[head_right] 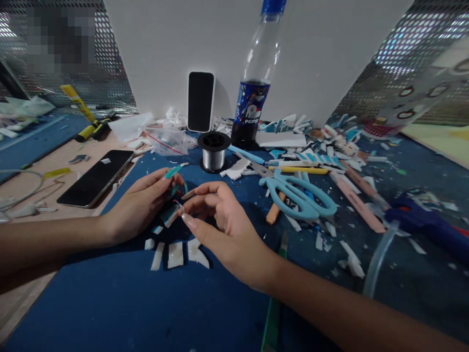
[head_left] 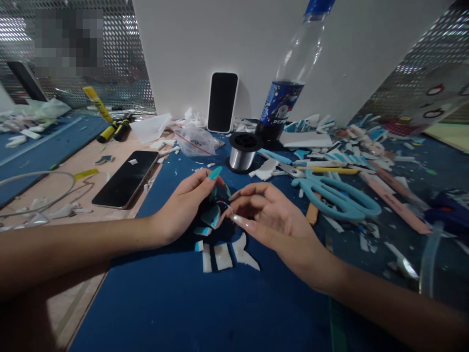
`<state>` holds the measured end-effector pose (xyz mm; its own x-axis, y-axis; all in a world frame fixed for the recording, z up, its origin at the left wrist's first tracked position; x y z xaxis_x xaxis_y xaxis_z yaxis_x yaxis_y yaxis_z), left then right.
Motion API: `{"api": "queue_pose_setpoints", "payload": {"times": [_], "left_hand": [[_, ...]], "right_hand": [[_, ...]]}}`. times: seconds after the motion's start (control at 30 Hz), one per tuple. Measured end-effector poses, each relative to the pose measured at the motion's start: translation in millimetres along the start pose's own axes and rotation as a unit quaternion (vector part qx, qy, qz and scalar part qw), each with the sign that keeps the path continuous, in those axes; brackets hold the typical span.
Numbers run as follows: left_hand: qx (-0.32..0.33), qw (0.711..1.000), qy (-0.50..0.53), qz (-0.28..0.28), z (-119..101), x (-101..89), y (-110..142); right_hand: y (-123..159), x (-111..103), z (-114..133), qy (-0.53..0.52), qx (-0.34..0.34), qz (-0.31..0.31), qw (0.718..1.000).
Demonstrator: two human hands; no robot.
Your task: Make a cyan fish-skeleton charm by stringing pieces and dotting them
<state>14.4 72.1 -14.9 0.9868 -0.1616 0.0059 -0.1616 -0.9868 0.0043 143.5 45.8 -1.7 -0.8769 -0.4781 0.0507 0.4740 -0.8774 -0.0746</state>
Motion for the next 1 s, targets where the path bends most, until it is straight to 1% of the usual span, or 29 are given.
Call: {"api": "queue_pose_setpoints", "payload": {"times": [0.03, 0.07, 0.1, 0.13, 0.17, 0.2, 0.23, 0.27, 0.3, 0.33, 0.37, 0.4, 0.43, 0.53, 0.63, 0.8, 0.87, 0.93, 1.0], "left_hand": [[0.017, 0.999, -0.031, -0.004, -3.3, -0.9, 1.2], [0.053, 0.995, -0.078, -0.008, -9.7, -1.8, 2.6], [0.111, 0.982, -0.149, -0.016, -19.2, -2.7, 4.5], [0.193, 0.953, -0.234, -0.027, -31.4, -2.4, 7.9], [0.295, 0.899, -0.321, -0.039, -44.8, 0.2, 14.1], [0.391, 0.831, -0.392, -0.047, -54.9, 4.5, 21.9], [0.475, 0.756, -0.448, -0.051, -60.8, 9.6, 30.3], [0.536, 0.687, -0.488, -0.051, -62.5, 14.0, 37.2], [0.577, 0.633, -0.515, -0.046, -61.7, 17.3, 41.8], [0.6, 0.596, -0.532, -0.039, -59.8, 19.6, 44.3], [0.608, 0.578, -0.544, -0.032, -57.8, 20.8, 44.8], [0.606, 0.573, -0.552, -0.025, -56.1, 21.5, 44.1], [0.599, 0.575, -0.557, -0.019, -54.7, 22.1, 43.1], [0.576, 0.593, -0.562, -0.013, -52.5, 22.9, 40.5], [0.576, 0.6, -0.555, -0.013, -52.4, 24.1, 41.3], [0.592, 0.586, -0.553, -0.006, -53.8, 27.9, 43.5], [0.595, 0.586, -0.55, -0.001, -54.1, 28.8, 43.6], [0.59, 0.6, -0.541, 0.004, -54.1, 28.5, 42.5], [0.585, 0.621, -0.521, 0.006, -54.7, 26.6, 41.6]], "right_hand": [[0.0, -0.2, -0.2, -0.004, 0.0, -0.003, 1.0], [0.0, -0.3, -0.2, -0.008, -0.002, -0.006, 1.0], [0.0, -0.5, -0.1, -0.012, -0.003, -0.01, 1.0], [0.1, -0.6, -0.3, -0.015, -0.003, -0.013, 1.0], [0.1, -0.8, -0.4, -0.016, -0.003, -0.016, 1.0], [0.1, -0.9, -0.5, -0.016, -0.003, -0.018, 1.0], [0.1, -0.9, -0.5, -0.015, -0.003, -0.018, 1.0], [0.0, -0.7, -0.6, -0.012, -0.003, -0.016, 1.0], [-0.1, -0.4, -0.5, -0.01, -0.004, -0.014, 1.0], [-0.2, -0.2, -0.1, -0.008, -0.006, -0.012, 1.0], [-0.4, -0.3, 0.3, -0.006, -0.007, -0.013, 1.0], [-0.4, -0.3, 0.6, -0.004, -0.008, -0.014, 1.0], [-0.3, -0.4, 1.0, -0.001, -0.008, -0.016, 1.0], [0.5, 0.5, 1.7, 0.016, -0.003, -0.016, 1.0], [1.6, 2.3, 1.6, 0.033, -0.002, -0.008, 0.999], [2.4, 2.9, -1.4, 0.029, -0.006, 0.002, 1.0], [2.3, 2.9, -2.3, 0.023, -0.004, 0.005, 1.0], [2.1, 2.8, -1.7, 0.02, -0.004, 0.004, 1.0], [1.7, 2.7, 0.1, 0.022, -0.006, 0.0, 1.0]]}}
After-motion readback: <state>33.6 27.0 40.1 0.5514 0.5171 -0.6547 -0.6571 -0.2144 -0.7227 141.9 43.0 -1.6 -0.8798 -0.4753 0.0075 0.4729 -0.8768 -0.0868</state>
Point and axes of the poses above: each hand's wrist, its own y-axis away from the middle knuckle, its own x-axis out of the palm, z = x × y, the point moved 7 cm from there along -y, towards the middle knuckle, and after that the axes turned 4 degrees about -z, right-handed, at the moved point
